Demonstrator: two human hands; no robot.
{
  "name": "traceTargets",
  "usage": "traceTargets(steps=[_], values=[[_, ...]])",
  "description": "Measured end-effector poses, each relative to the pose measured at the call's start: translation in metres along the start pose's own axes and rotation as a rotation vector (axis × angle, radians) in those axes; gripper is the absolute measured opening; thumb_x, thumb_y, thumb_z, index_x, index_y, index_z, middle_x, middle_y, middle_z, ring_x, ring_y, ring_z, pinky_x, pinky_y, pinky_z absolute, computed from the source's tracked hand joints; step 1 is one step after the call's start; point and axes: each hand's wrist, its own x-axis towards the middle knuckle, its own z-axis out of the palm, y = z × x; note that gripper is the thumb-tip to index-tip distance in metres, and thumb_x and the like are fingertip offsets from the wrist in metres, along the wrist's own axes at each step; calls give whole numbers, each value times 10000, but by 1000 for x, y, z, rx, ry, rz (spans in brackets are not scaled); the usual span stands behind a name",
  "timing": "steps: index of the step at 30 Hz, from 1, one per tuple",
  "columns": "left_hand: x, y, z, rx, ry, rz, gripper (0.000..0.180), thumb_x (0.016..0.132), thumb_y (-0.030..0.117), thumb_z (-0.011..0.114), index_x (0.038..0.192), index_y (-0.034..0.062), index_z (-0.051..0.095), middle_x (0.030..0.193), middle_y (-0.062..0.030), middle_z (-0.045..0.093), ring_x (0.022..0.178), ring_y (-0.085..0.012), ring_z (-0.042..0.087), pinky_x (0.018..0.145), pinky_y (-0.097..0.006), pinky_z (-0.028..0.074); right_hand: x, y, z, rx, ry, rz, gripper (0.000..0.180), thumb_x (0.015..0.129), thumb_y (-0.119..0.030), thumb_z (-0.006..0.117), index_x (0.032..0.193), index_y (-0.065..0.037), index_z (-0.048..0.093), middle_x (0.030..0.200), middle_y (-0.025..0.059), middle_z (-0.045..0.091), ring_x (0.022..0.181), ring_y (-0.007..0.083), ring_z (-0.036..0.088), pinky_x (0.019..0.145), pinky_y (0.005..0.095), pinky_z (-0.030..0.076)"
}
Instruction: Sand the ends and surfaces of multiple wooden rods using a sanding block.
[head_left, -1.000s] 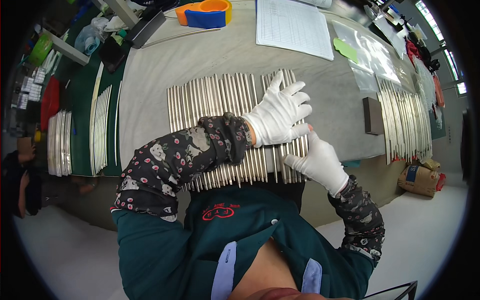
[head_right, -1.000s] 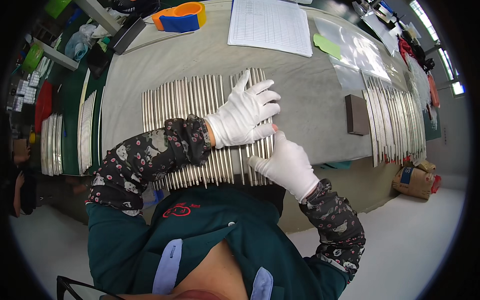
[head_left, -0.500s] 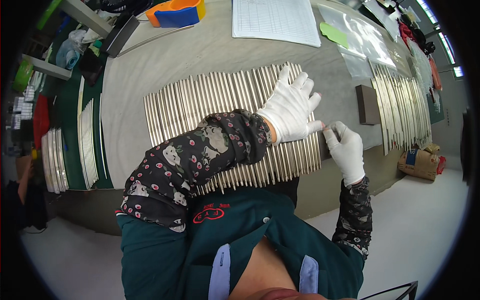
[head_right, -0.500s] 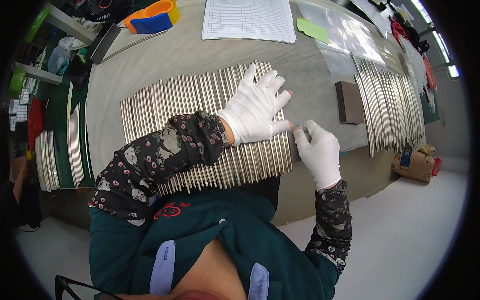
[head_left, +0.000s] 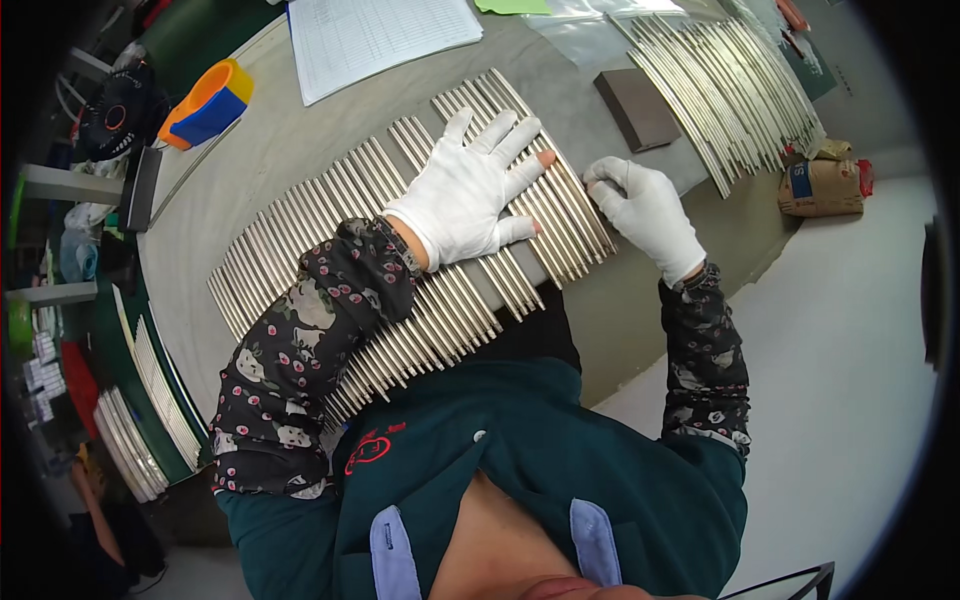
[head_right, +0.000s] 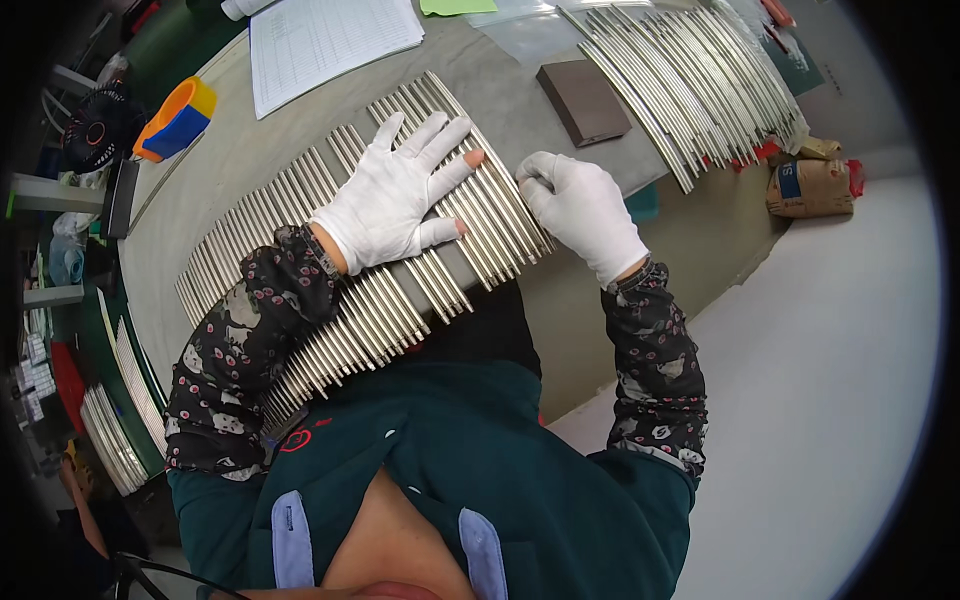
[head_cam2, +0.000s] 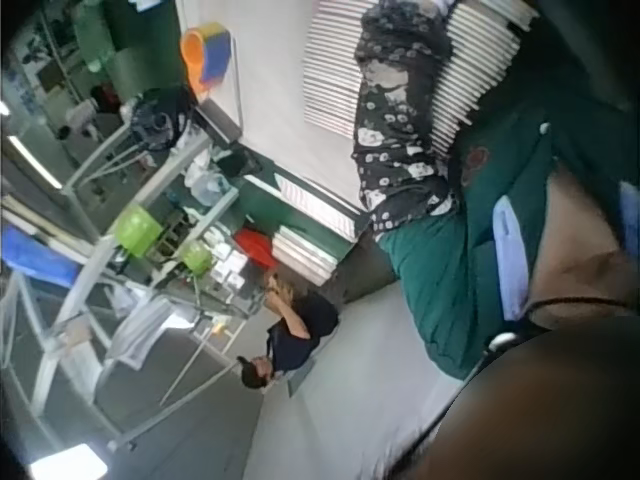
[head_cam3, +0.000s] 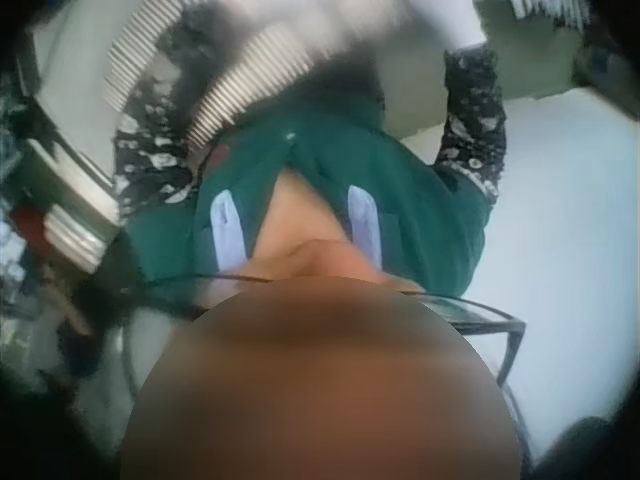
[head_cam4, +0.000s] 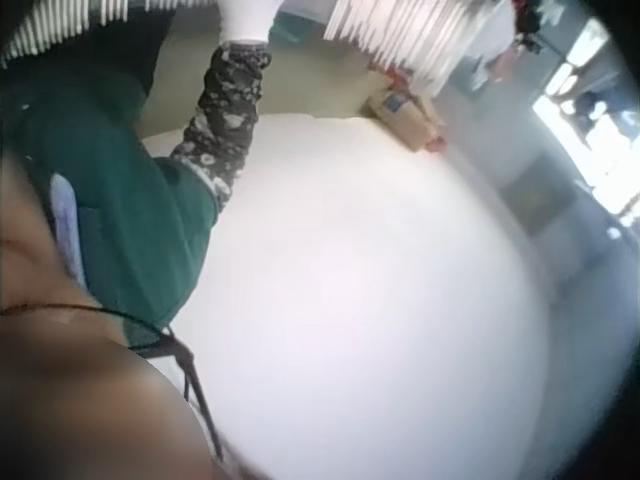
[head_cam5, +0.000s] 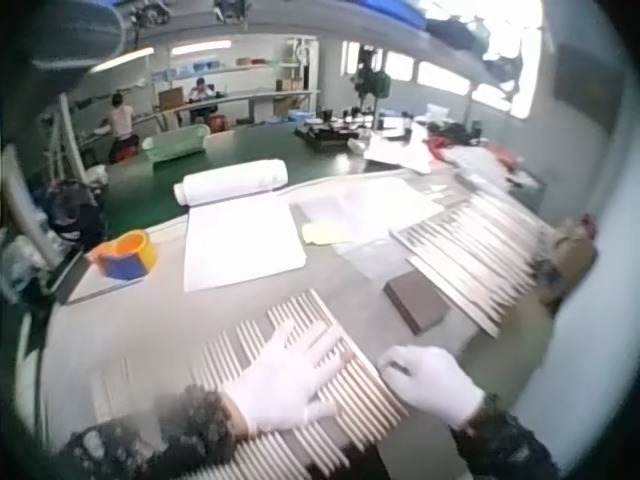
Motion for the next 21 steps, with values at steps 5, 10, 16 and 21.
traceTargets(steps=[5, 10, 16, 21], values=[[14, -3, 12, 16, 76, 68, 738, 916, 622, 370, 1451, 114, 366, 1531, -165, 289, 1415, -362, 257, 1142, -555, 167, -8, 5, -1, 164, 46, 20, 207, 845, -183, 640, 996, -52, 690, 881, 139, 680, 794, 280, 653, 741, 349, 512], [25, -1, 9, 34, 2, 58, 710, 913, 603, 395, 1444, 132, 381, 1520, -149, 316, 1403, -356, 284, 1139, -556, 175, -11, 7, -8, 84, 46, 21, 218, 840, -180, 653, 1007, -44, 687, 902, 131, 673, 810, 270, 650, 757, 344, 509], [17, -2, 8, 26, 4, 49, 720, 914, 584, 417, 1440, 94, 374, 1509, -195, 303, 1399, -377, 281, 1145, -538, 181, -12, 16, -10, 92, 98, -84, 180, 842, -145, 652, 975, -27, 682, 903, 126, 676, 813, 272, 654, 749, 335, 514], [-11, -7, 3, 20, -24, 65, 753, 925, 602, 378, 1454, 69, 328, 1501, -253, 267, 1407, -395, 253, 1164, -516, 153, 7, 17, -18, -191, 576, -360, 282, 784, -112, 734, 1038, -25, 647, 958, 105, 669, 873, 251, 650, 768, 329, 515]])
